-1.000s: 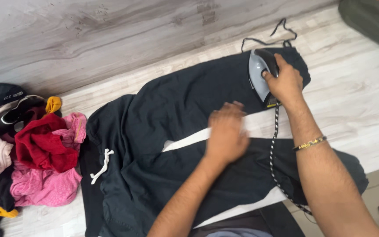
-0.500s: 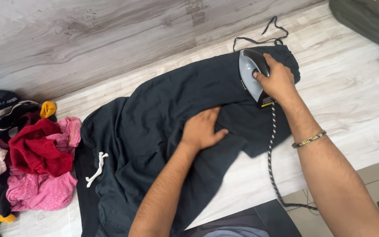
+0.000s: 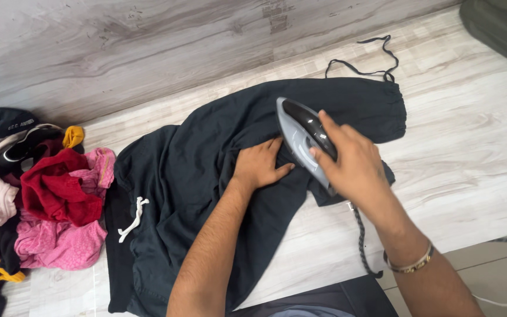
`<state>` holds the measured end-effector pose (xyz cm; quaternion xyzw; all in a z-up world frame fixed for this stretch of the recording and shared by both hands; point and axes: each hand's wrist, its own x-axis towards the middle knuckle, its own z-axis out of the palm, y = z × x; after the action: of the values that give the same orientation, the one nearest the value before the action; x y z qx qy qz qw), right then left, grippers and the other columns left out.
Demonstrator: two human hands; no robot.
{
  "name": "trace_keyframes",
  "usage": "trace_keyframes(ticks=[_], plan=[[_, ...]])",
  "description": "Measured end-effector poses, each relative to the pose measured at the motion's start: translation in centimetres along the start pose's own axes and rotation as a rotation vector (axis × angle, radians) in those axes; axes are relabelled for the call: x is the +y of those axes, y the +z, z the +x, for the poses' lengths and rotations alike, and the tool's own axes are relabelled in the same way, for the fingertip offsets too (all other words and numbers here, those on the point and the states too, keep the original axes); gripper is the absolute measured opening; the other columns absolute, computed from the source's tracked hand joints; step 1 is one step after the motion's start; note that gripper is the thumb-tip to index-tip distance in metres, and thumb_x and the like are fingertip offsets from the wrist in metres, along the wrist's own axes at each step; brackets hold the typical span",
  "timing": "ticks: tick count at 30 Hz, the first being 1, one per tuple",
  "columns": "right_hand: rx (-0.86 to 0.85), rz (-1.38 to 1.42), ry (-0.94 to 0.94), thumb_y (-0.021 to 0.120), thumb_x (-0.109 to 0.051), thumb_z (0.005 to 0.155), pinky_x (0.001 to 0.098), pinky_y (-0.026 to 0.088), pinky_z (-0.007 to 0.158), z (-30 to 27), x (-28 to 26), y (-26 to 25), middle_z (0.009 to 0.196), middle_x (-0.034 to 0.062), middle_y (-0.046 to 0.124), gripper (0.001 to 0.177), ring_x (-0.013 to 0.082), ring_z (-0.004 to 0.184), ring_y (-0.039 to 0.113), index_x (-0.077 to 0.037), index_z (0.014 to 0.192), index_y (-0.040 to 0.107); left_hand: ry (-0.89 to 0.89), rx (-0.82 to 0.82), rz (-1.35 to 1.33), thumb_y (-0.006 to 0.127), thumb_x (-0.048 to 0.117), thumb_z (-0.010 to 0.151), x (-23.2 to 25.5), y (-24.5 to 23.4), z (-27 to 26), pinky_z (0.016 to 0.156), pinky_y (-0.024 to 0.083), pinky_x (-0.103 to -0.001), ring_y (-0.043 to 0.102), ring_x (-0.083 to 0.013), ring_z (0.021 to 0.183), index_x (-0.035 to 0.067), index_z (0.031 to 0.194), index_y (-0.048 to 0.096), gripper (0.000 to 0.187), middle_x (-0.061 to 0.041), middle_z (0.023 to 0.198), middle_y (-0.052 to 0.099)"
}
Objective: The person selects a pair of black trousers from a pile of clothes, lays them flat on a table, and irons them with a steam iron. The person smooths the fabric with one hand while moving the iron over the legs and waistband.
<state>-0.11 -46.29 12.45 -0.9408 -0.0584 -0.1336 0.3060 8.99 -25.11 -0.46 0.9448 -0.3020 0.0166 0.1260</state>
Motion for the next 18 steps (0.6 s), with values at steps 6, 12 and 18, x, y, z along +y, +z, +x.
trace_keyframes(ticks=[6, 12, 18], plan=[[-0.207, -0.057, 0.210, 0.074, -0.027, 0.086, 0.0407, 0.056, 0.065, -2.0, -1.6, 1.7, 0.087, 0.0132, 0.067, 0.070, 0.0288, 0.074, 0.071, -0.008, 0.149, 0.050, 0.006, -0.134, -0.063, 0.067, 0.059, 0.080, -0.5, -2.1, -0.4, 0.106, 0.044, -0.048, 0.059, -0.0352, 0.125, 0.002, 0.145, 0.051, 0.087, -0.016, 0.137, 0.062], [-0.115, 0.013, 0.195, 0.073, -0.025, 0.087, 0.0436, 0.057, 0.073, -1.5, 0.5, 4.3, 0.094, 0.0189, 0.070, 0.068, 0.0336, 0.084, 0.073, -0.004, 0.148, 0.052, -0.087, -0.154, -0.150, 0.067, 0.052, 0.084, 0.3, -2.0, -2.1, 0.106, 0.045, -0.049, 0.063, -0.0358, 0.119, 0.002, 0.141, 0.056, 0.077, -0.016, 0.133, 0.066], [-0.118, 0.014, 0.197, 0.074, -0.026, 0.086, 0.0475, 0.056, 0.081, 0.3, 1.2, 5.3, 0.104, 0.0235, 0.071, 0.070, 0.0391, 0.095, 0.072, -0.004, 0.148, 0.051, -0.050, 0.069, -0.099, 0.066, 0.052, 0.087, 0.4, -0.7, -3.2, 0.109, 0.039, -0.055, 0.062, -0.0369, 0.118, 0.001, 0.138, 0.058, 0.073, -0.017, 0.130, 0.067]])
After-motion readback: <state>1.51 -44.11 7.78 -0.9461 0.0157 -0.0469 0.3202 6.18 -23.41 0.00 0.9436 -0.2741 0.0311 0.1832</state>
